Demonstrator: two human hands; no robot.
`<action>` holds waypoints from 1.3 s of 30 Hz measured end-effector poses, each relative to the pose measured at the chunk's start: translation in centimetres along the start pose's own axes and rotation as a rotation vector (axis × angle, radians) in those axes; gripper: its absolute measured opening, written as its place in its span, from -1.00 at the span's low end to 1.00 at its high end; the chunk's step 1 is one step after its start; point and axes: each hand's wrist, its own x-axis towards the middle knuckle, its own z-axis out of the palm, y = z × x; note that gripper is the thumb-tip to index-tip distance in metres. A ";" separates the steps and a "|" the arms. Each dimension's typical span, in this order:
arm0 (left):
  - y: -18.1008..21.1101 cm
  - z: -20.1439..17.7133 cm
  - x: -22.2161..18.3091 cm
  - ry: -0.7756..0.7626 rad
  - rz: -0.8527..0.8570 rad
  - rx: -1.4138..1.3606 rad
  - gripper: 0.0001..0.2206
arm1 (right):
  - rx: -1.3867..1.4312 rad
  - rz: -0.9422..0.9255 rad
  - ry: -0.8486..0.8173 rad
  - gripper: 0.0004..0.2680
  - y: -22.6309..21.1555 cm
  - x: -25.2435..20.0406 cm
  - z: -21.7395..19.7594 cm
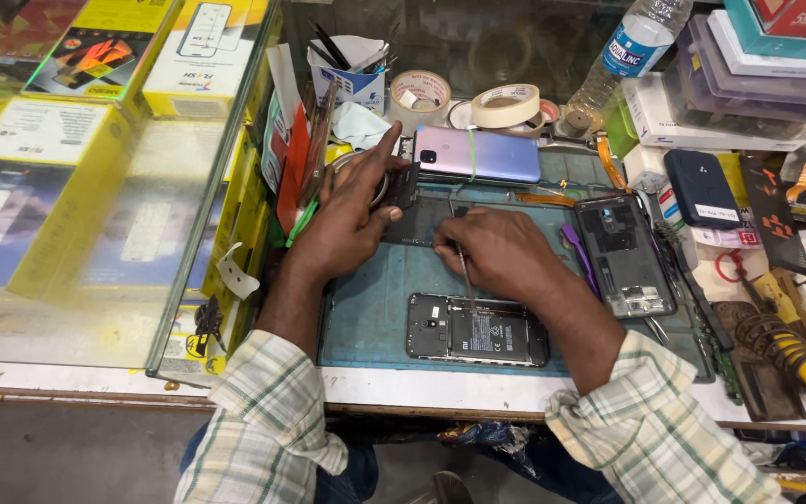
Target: The person disassembles a smartphone by removing the back cover and battery. They then use a screwdriver to remove screws from the internal frame and place the components on the workbench.
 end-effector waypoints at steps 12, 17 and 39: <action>0.3 0.1 -0.2 0.023 -0.029 0.022 -0.12 | 0.358 0.090 0.145 -0.83 2.2 -0.9 0.5; 0.3 0.3 -0.2 0.053 -0.015 0.028 -0.12 | 0.560 0.087 0.188 -0.78 3.4 -2.4 -0.3; 0.0 0.8 -0.4 0.059 -0.036 0.074 -0.10 | 0.784 0.212 -0.037 -0.93 2.7 -1.7 2.2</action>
